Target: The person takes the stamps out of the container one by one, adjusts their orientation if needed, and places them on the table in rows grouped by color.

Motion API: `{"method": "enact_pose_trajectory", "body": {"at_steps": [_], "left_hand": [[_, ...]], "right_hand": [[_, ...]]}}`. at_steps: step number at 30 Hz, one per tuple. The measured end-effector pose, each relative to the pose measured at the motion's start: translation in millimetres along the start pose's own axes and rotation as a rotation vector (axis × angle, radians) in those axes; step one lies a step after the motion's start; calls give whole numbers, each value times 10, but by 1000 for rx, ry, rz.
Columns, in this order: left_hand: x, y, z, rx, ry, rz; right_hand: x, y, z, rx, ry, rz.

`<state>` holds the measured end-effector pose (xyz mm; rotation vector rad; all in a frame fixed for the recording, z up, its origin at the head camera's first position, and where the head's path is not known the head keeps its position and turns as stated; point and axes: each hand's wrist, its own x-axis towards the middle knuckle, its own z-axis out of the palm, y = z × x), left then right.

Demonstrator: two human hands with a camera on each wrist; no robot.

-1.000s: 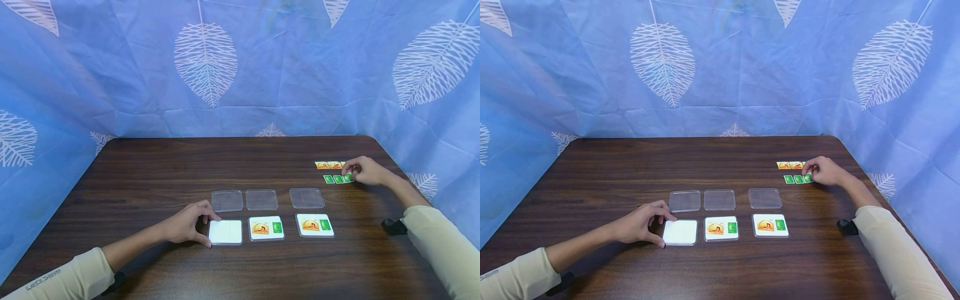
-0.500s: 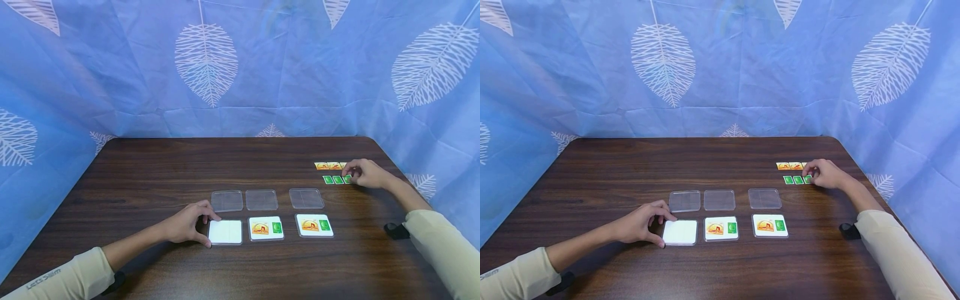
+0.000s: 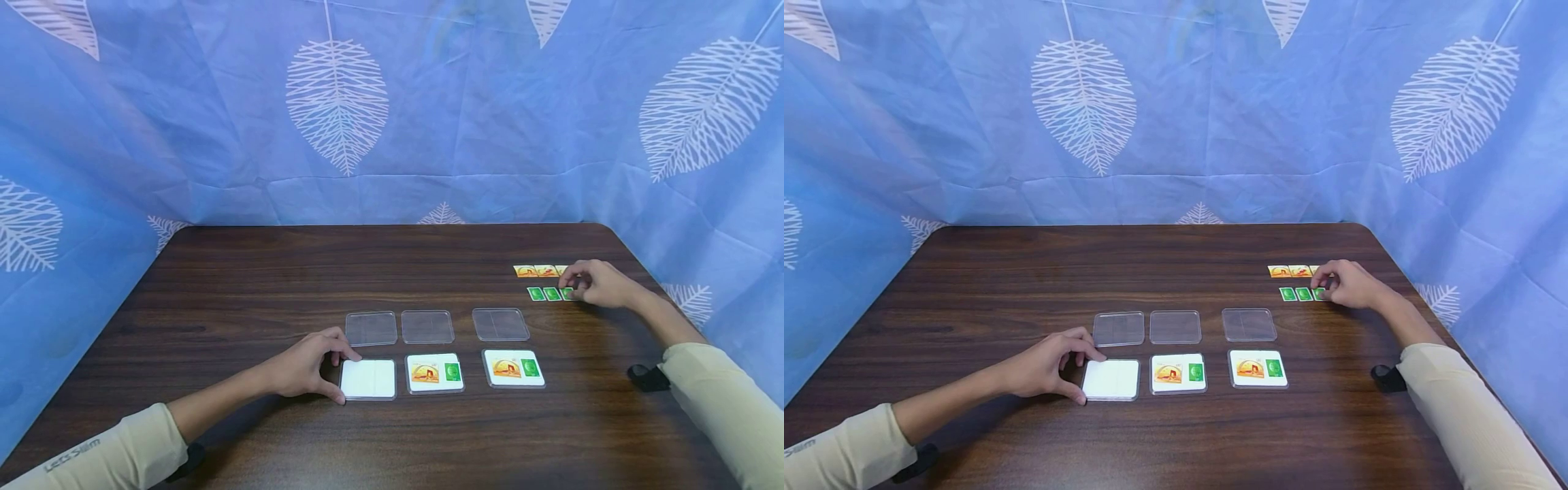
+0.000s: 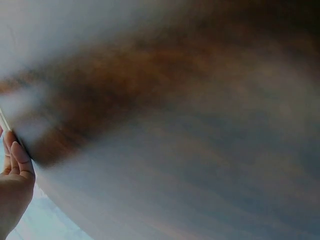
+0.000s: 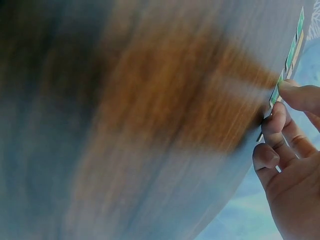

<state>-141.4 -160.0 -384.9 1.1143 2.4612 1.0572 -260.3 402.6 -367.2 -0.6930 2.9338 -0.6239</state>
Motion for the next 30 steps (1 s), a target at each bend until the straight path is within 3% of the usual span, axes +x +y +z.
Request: {"method": "enact_pose_trajectory", "body": {"at_steps": [19,30], "left_hand": [[9,-3,-2,9,-9,-17],[7,17,-10,52,-27,-29]], "right_hand": [[-33,-8,-19,78,12,-9],[-59,-108,-59,49,65,-39]]}}
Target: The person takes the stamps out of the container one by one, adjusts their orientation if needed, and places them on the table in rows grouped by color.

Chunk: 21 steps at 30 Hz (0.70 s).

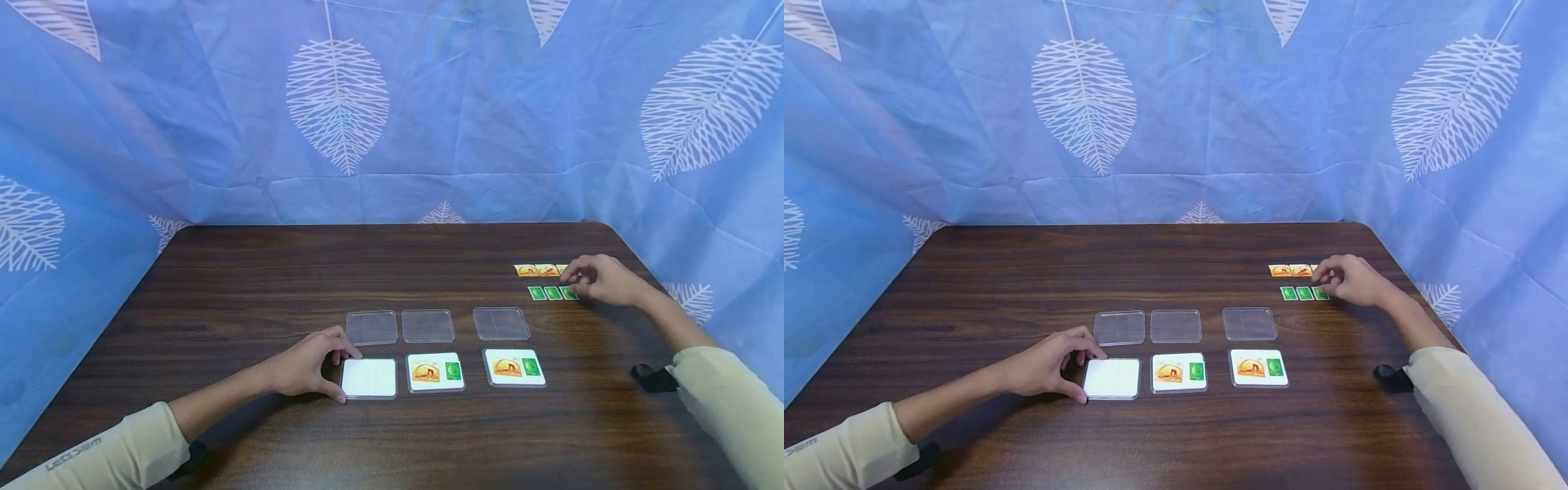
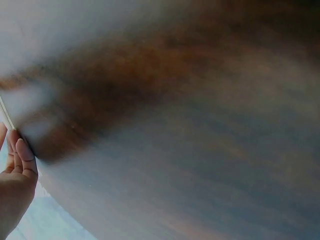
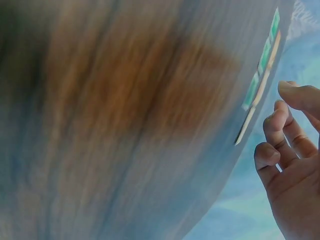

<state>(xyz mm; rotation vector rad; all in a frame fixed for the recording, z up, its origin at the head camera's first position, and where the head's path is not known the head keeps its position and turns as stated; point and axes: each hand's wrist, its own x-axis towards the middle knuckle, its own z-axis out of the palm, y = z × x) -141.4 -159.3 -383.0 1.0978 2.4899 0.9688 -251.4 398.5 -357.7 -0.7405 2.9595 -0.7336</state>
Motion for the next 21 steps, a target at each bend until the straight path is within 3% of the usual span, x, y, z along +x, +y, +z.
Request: {"method": "enact_pose_trajectory", "body": {"at_steps": [14,21], "left_hand": [[36,12,-24,-5,-28,-36],[41,33,-40,-6,-51,-50]], "right_hand": [[-15,-604,197,13,74,-232],[-29,-943,324,60,9,-242]]}}
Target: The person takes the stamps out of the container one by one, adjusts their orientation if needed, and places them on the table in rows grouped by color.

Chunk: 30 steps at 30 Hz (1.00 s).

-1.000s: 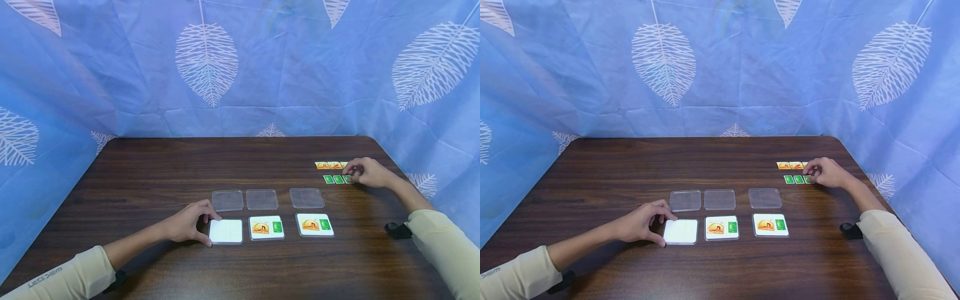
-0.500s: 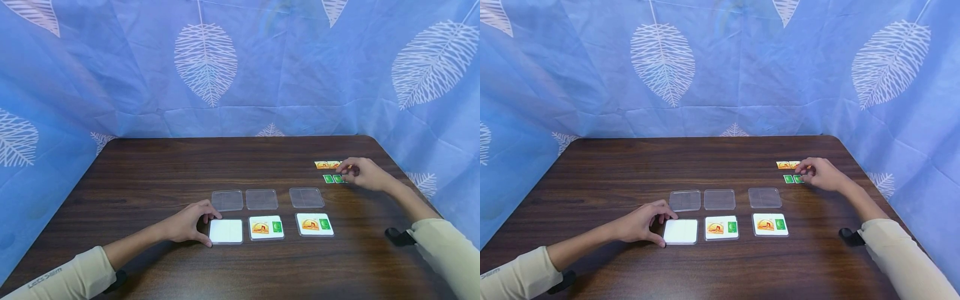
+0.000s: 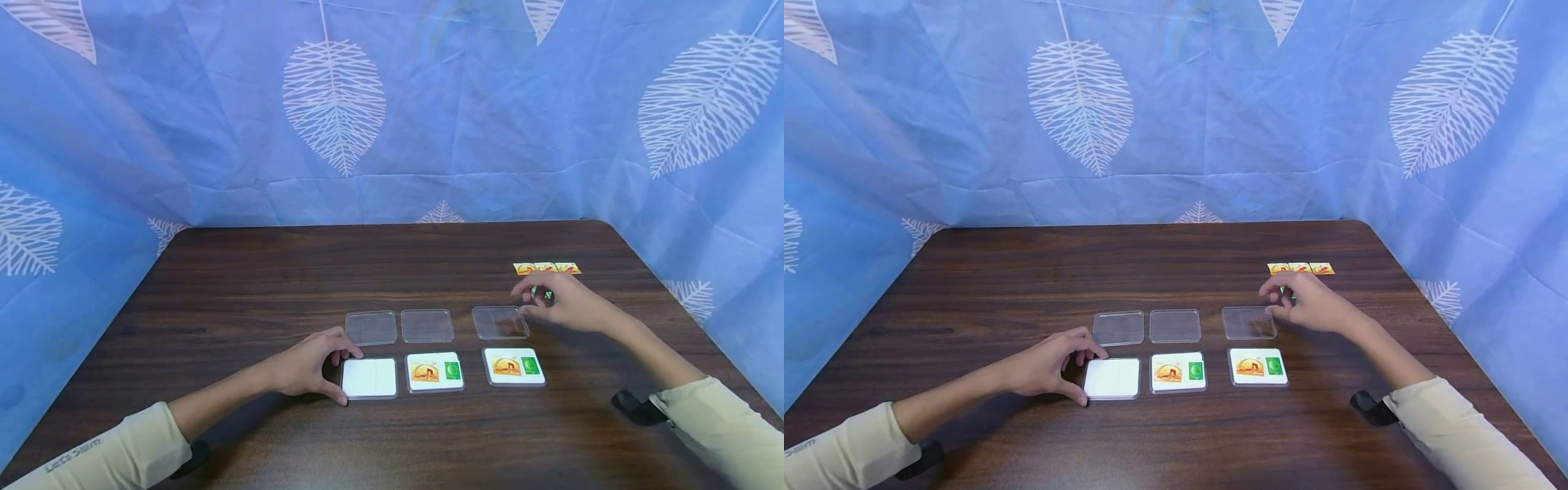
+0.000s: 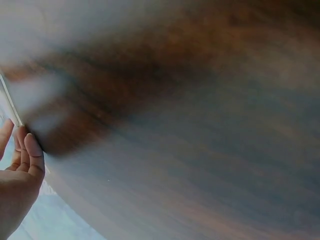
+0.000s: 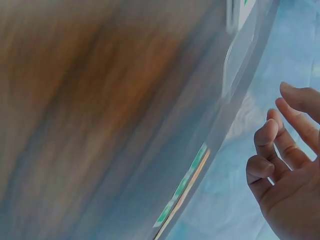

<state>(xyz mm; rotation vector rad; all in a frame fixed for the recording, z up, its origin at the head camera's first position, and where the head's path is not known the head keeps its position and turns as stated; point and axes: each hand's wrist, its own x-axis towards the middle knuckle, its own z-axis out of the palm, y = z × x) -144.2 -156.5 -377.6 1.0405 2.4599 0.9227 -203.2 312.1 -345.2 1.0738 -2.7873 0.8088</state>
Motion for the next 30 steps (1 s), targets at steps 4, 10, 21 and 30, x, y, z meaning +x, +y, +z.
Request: {"method": "enact_pose_trajectory", "body": {"at_steps": [4,10,21,30], "left_hand": [[4,23,-5,12,2,-9],[35,110,15,82,61,11],[305,326,172,153,162,33],[529,455,312,214,122,42]], "right_hand": [[33,-160,70,62,-37,-1],[75,-314,149,83,-71,-13],[130,-404,233,79,-102,23],[164,-520,264,111,-129,-15]]}}
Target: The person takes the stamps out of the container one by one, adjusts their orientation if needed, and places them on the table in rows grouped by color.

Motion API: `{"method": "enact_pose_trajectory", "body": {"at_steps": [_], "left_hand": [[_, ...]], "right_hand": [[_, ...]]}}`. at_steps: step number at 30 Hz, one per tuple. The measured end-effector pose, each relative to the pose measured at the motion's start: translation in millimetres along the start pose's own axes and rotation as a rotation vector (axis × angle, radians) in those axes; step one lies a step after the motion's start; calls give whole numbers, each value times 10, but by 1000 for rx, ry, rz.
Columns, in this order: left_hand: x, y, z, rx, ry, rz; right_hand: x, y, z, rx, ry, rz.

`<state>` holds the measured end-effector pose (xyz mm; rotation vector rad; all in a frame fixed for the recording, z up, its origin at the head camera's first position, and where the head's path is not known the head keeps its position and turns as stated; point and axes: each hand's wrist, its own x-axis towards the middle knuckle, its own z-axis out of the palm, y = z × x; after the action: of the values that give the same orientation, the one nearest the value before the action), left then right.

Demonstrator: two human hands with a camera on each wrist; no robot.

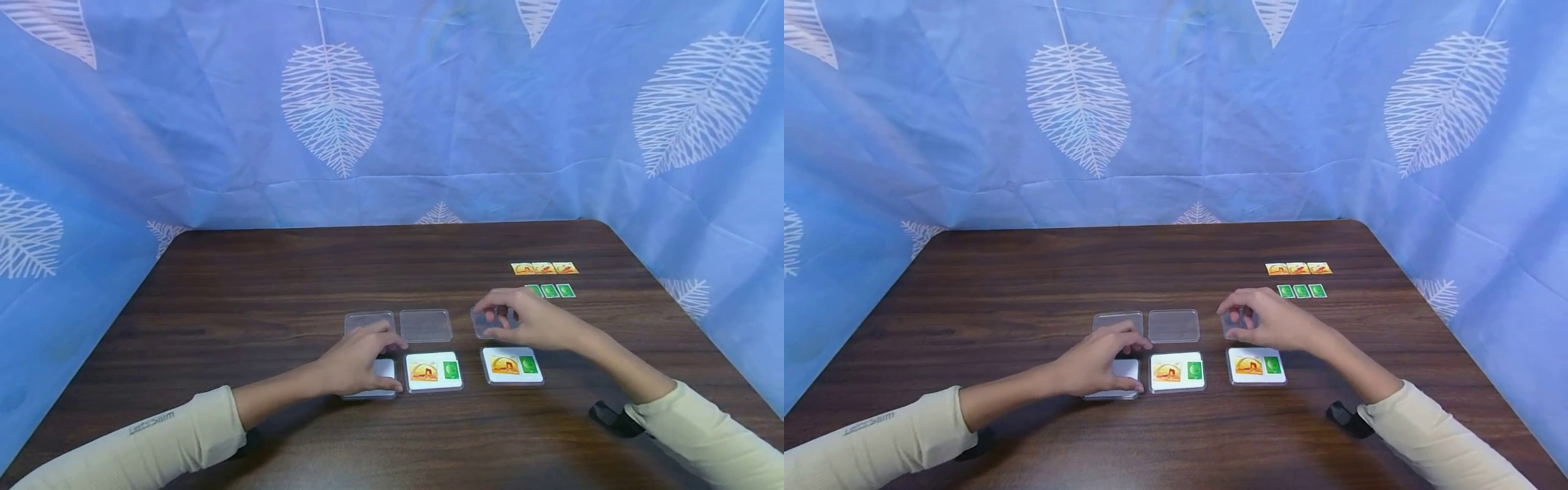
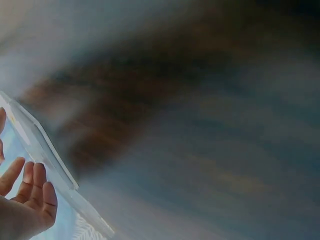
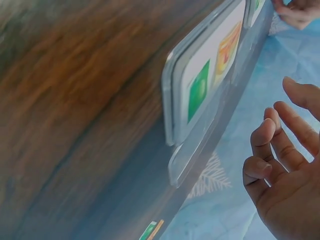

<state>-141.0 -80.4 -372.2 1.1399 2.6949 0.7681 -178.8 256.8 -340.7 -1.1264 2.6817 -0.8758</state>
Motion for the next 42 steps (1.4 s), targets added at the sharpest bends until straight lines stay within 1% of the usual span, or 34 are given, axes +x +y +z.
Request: {"method": "enact_pose_trajectory", "body": {"at_steps": [6,11,19,24,28,32,42], "left_hand": [[73,29,57,55,-18,-9],[120,61,90,111,-17,2],[156,83,106,136,-27,-5],[170,85,119,159,-19,14],[185,82,120,160,-30,6],[195,78,116,142,-45,-3],[193,73,115,128,-53,1]], "right_hand": [[62,-73,37,-28,-37,-9],[119,-136,74,-46,-57,-16],[178,-229,110,-57,-77,-20],[197,-234,137,-63,-84,-18],[207,-238,157,-61,-94,-28],[213,-262,161,-66,-92,-29],[220,-313,162,-52,-98,-53]]}}
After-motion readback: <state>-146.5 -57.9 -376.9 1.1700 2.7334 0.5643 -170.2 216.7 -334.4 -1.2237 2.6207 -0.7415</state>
